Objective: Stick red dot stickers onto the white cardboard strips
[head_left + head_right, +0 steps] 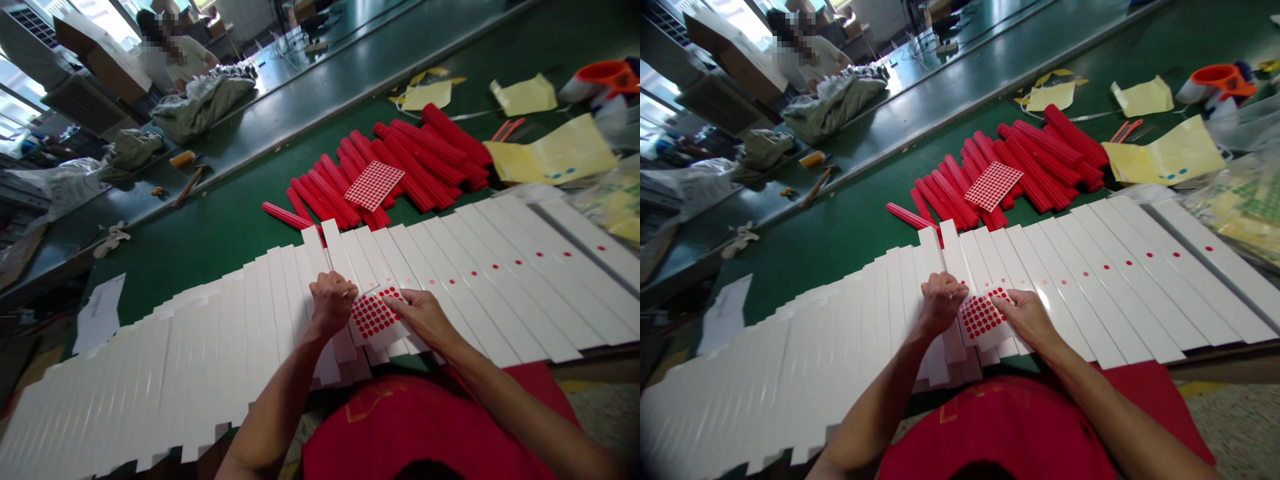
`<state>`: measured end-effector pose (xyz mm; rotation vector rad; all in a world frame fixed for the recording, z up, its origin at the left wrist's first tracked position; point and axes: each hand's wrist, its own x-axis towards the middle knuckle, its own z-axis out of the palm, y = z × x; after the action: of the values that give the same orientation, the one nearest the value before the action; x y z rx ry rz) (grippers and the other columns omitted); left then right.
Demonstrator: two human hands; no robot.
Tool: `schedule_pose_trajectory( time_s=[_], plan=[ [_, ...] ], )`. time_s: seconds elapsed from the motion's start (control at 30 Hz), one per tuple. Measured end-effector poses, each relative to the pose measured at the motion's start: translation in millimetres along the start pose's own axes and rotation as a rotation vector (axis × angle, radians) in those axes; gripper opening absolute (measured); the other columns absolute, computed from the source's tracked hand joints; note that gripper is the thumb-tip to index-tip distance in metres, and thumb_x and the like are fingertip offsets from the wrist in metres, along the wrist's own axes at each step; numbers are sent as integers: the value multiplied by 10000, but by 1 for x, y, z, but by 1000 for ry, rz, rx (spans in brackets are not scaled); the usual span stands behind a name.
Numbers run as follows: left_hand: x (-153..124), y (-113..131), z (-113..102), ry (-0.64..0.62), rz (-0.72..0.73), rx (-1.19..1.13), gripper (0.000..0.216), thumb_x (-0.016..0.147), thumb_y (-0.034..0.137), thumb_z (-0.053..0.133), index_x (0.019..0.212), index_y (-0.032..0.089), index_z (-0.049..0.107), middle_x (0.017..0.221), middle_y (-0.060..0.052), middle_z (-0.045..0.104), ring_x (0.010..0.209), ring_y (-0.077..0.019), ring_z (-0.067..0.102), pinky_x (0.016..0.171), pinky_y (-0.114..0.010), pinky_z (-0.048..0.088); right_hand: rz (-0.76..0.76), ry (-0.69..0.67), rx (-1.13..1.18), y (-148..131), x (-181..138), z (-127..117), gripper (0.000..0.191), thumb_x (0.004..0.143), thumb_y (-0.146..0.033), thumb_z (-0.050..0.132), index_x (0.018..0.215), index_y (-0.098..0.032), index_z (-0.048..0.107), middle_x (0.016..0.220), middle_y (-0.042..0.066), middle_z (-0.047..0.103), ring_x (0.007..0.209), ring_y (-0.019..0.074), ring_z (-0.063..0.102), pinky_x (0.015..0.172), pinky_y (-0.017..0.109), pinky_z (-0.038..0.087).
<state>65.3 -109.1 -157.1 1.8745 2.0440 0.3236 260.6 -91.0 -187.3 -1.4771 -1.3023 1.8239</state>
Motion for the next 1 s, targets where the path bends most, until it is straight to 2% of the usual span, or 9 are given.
schedule_pose_trajectory(
  time_s=[0.17,0.5,0.6,0.7,0.8,1.0],
  plan=[
    [-5,4,-6,-102,17,-82,96,836,271,633,817,296,724,947,-6,652,962,-193,506,770,-360,292,9,-20,10,-5,-2,5,388,733,-524,681,672,-142,648,602,34,666,533,174,594,481,245,427],
    [-15,-5,-6,-68,-45,-131,93,808,227,652,722,238,686,907,-15,648,961,-196,519,797,-356,328,25,-26,-26,-12,-7,16,385,715,-526,672,641,-150,636,576,35,654,505,168,576,454,241,404],
    [-18,-13,-10,-5,-100,-157,109,828,217,621,734,229,675,909,-20,647,953,-193,521,804,-349,342,32,-21,-21,-12,-7,17,368,715,-508,675,665,-144,655,590,39,665,515,168,580,467,241,412],
    [-17,-25,-11,110,-206,-106,111,839,215,598,746,214,659,928,-32,651,971,-209,516,796,-353,343,26,-12,-15,-12,-8,19,375,716,-511,667,676,-138,671,597,42,668,518,163,575,468,240,406],
    [-14,-36,-9,159,-281,-57,107,831,230,608,738,210,656,926,-37,656,988,-225,511,785,-358,337,23,-1,-5,-15,-9,20,382,704,-514,671,666,-134,674,577,36,655,503,153,559,458,236,389],
    [-14,-38,-3,206,-283,11,112,841,241,597,759,212,667,915,-45,646,976,-230,506,769,-363,325,22,5,22,-17,-10,22,371,700,-502,689,652,-134,674,573,32,658,500,151,562,460,236,397]
  ],
)
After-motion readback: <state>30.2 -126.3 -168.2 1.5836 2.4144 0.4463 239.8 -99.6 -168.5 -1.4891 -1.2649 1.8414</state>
